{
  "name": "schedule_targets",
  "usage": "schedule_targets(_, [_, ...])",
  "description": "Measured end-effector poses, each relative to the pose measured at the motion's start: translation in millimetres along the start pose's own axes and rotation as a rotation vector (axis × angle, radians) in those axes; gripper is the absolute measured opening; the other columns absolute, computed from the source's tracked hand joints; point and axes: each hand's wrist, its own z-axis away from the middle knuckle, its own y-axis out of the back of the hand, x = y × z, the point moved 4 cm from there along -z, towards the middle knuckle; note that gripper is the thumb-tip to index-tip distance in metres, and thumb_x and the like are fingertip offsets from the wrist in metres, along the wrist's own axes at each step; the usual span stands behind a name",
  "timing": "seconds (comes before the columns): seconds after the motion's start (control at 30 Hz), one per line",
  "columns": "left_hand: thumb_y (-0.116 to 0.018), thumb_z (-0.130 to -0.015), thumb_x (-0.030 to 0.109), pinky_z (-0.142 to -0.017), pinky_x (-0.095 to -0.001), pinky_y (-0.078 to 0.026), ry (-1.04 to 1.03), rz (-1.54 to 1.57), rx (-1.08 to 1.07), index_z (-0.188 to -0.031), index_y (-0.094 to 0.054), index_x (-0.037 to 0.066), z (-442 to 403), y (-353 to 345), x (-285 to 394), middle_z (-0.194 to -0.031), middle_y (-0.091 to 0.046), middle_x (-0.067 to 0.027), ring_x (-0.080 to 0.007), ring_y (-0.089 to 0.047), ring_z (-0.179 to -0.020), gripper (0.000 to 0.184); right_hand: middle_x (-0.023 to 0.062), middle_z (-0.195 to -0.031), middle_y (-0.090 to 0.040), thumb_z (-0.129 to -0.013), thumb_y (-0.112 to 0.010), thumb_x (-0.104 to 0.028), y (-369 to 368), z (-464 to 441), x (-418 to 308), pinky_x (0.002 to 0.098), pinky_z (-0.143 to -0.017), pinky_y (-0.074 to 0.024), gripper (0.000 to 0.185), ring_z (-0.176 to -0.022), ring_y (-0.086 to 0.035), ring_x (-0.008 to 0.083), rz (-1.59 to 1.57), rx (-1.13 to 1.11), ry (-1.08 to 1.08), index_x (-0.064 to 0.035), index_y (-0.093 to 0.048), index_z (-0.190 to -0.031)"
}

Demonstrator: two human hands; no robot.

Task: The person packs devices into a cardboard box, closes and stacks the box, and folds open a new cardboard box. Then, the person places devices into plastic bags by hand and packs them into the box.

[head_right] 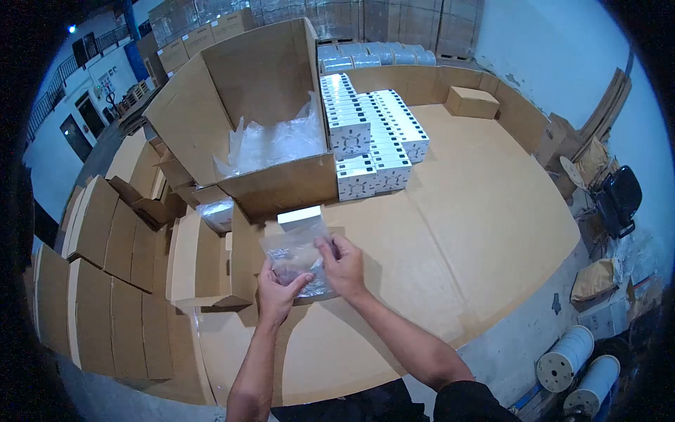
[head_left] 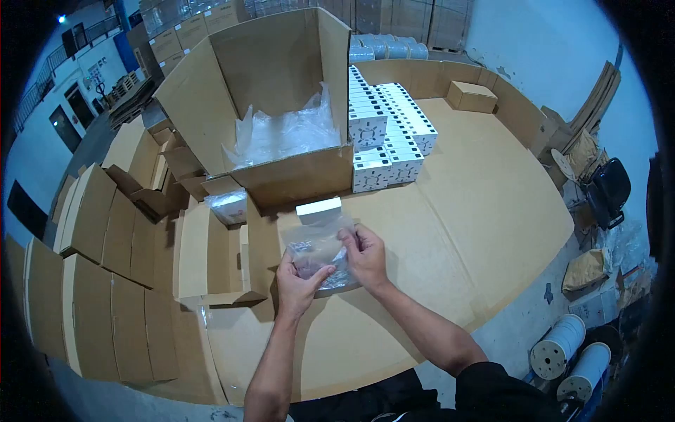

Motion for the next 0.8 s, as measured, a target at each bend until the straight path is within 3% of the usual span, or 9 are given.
schedule_targets(0.1, [-0.089, -0.077, 0.006, -0.078, -0.0262, -0.057, -0.015, -0.074, 0.025, -0.116, -0.056, 0.002, 6.1, 10.3, 3.4, -0.098, -0.071, -0.0077, -0.0130, -0.069, -0.087, 0.051, 0.0015, -0.073, -0.063, -0.100, -0.066, -0.019, 9.8, -17.2, -5.1, 0.0251, -0.057, -0.0461, 0.020, -0.063, -0.057, 0.0071, -0.209, 0.094, 0.050, 0.0005, -0.065, -0.097])
schedule_targets(0.17, [-0.090, -0.076, 0.009, -0.079, -0.0268, -0.057, -0.061, -0.116, 0.056, -0.114, -0.058, 0.002, 3.0, 18.5, -7.3, -0.097, -0.071, -0.0069, -0.0125, -0.069, -0.087, 0.050, 0.0012, -0.079, -0.066, -0.098, -0.068, -0.017, 18.4, -27.2, -14.8, 0.0261, -0.060, -0.0478, 0.016, -0.068, -0.059, 0.0089, -0.270, 0.045, -0.053, -0.0029, -0.066, -0.104])
schedule_targets(0.23, [-0.090, -0.076, 0.011, -0.080, -0.0274, -0.056, -0.104, -0.155, 0.083, -0.112, -0.059, 0.003, 2.3, 21.8, -8.6, -0.096, -0.071, -0.0061, -0.0121, -0.068, -0.087, 0.049, 0.0014, -0.085, -0.067, -0.094, -0.070, -0.013, 23.9, -34.3, -52.2, 0.0265, -0.065, -0.0496, 0.015, -0.076, -0.062, 0.0103, 0.023, 0.079, 0.331, -0.0038, -0.067, -0.105])
schedule_targets(0.27, [-0.091, -0.075, 0.013, -0.081, -0.0285, -0.055, -0.075, -0.135, 0.085, -0.112, -0.061, 0.003, 0.8, 20.8, -7.6, -0.097, -0.071, -0.0057, -0.0125, -0.068, -0.089, 0.048, 0.0054, -0.097, -0.067, -0.087, -0.074, -0.011, 25.2, -34.1, -67.7, 0.0311, -0.078, -0.0513, 0.022, -0.092, -0.064, 0.0170, 0.069, -0.051, 0.271, -0.0048, -0.068, -0.107])
schedule_targets(0.3, [-0.091, -0.075, 0.014, -0.083, -0.0295, -0.055, -0.048, -0.116, 0.086, -0.111, -0.062, 0.003, -1.0, 19.5, -6.3, -0.098, -0.071, -0.0054, -0.0130, -0.068, -0.090, 0.047, 0.0054, -0.097, -0.067, -0.087, -0.074, -0.011, 25.5, -39.9, -77.4, 0.0311, -0.078, -0.0513, 0.022, -0.092, -0.064, 0.0170, 0.070, -0.050, 0.274, -0.0048, -0.068, -0.107])
schedule_targets(0.37, [-0.090, -0.076, 0.014, -0.085, -0.0300, -0.054, -0.088, -0.164, 0.097, -0.112, -0.062, 0.003, -4.5, 19.4, 0.1, -0.100, -0.071, -0.0057, -0.0136, -0.068, -0.092, 0.047, 0.0093, -0.108, -0.064, -0.079, -0.077, -0.011, 10.8, -43.1, -103.2, 0.0377, -0.091, -0.0492, 0.029, -0.105, -0.060, 0.0261, 0.434, -0.206, 0.721, -0.0064, -0.069, -0.107])
schedule_targets(0.4, [-0.089, -0.076, 0.013, -0.086, -0.0304, -0.054, -0.125, -0.213, 0.112, -0.113, -0.063, 0.003, -5.6, 20.4, 4.5, -0.101, -0.071, -0.0060, -0.0143, -0.067, -0.094, 0.047, 0.0110, -0.115, -0.061, -0.075, -0.079, -0.012, 4.3, -45.8, -103.9, 0.0428, -0.099, -0.0453, 0.032, -0.114, -0.054, 0.0318, 0.442, -0.290, 0.678, -0.0084, -0.070, -0.106])
schedule_targets(0.53, [-0.089, -0.076, 0.013, -0.087, -0.0316, -0.054, -0.127, -0.243, 0.150, -0.114, -0.063, 0.002, -6.5, 24.3, 20.0, -0.104, -0.071, -0.0076, -0.0156, -0.067, -0.096, 0.047, 0.0097, -0.118, -0.061, -0.076, -0.082, -0.013, -11.7, -47.4, -104.7, 0.0421, -0.101, -0.0457, 0.032, -0.117, -0.054, 0.0298, 0.511, -0.310, 0.685, -0.0083, -0.070, -0.105])
schedule_targets(0.8, [-0.088, -0.076, 0.017, -0.089, -0.0357, -0.054, -0.104, -0.447, 0.141, -0.120, -0.062, -0.002, -16.4, 30.9, -0.4, -0.108, -0.073, -0.0148, -0.0220, -0.070, -0.099, 0.055, 0.0087, -0.110, -0.061, -0.075, -0.080, -0.008, -7.2, -43.0, -92.5, 0.0416, -0.093, -0.0480, 0.017, -0.110, -0.056, 0.0300, 0.514, -0.275, 0.772, -0.0056, -0.068, -0.088])
